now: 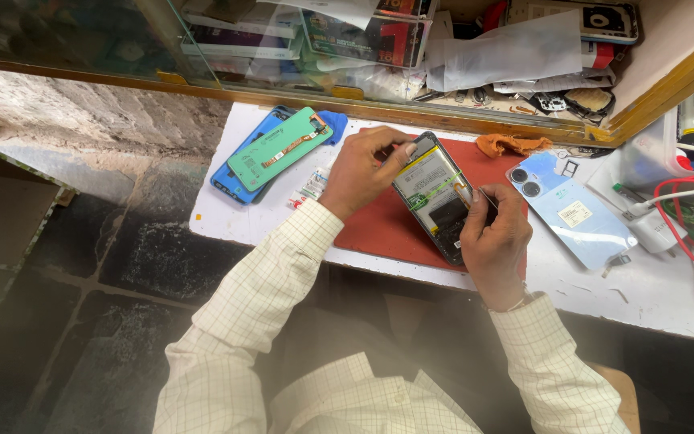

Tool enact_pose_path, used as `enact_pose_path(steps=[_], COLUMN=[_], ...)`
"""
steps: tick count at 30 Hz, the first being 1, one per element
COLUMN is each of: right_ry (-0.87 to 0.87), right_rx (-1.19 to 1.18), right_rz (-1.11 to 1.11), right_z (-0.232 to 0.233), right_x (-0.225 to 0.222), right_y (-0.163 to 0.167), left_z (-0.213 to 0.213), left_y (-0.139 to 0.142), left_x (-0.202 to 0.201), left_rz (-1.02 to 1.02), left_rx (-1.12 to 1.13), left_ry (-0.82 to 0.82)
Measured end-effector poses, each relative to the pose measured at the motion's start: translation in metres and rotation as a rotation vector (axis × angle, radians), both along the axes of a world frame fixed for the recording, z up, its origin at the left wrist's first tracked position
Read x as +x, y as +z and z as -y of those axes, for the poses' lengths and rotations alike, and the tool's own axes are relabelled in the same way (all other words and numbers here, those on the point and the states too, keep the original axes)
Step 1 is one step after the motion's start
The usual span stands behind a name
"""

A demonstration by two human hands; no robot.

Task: The person repairs a smartphone at a workbench. They power on the phone, open its back cover, work on the internal battery and components with their fingers, reposition the phone repeatedly, and press the cover back into place while handling other phone parts on the bench.

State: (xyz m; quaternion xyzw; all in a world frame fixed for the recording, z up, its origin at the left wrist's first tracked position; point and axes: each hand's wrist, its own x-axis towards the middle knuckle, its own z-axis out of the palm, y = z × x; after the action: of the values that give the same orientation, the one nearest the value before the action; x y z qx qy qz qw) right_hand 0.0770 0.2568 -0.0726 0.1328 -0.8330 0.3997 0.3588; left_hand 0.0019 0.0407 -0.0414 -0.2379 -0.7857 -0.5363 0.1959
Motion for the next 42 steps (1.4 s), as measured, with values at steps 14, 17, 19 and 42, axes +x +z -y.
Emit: enact_pose_path(steps=[14, 17, 19, 42], right_ry=[0.001, 0.008, 0.01, -0.015], right_rx=[0.011, 0.007, 0.012, 0.034], right_rz=[-0.027, -0.014, -0.018, -0.008], right_z=[-0.005, -0.006, -0.007, -0.014], right_x=[-0.003, -0.003, -0.003, 0.002], right_y=[-0.001, 0.0, 0.001, 0.004], left_z=[-0.009, -0.01, -0.013, -0.017], left_y=[0.001, -0.005, -0.009, 0.001], left_x=[0.0, 0.003, 0.003, -0.007], left_rz=[-0.132, -0.173, -0.211, 0.079], left_rx=[-0.2, -0.214, -0.22, -0.195], left_ry=[0.127, 0.141, 0.153, 0.107])
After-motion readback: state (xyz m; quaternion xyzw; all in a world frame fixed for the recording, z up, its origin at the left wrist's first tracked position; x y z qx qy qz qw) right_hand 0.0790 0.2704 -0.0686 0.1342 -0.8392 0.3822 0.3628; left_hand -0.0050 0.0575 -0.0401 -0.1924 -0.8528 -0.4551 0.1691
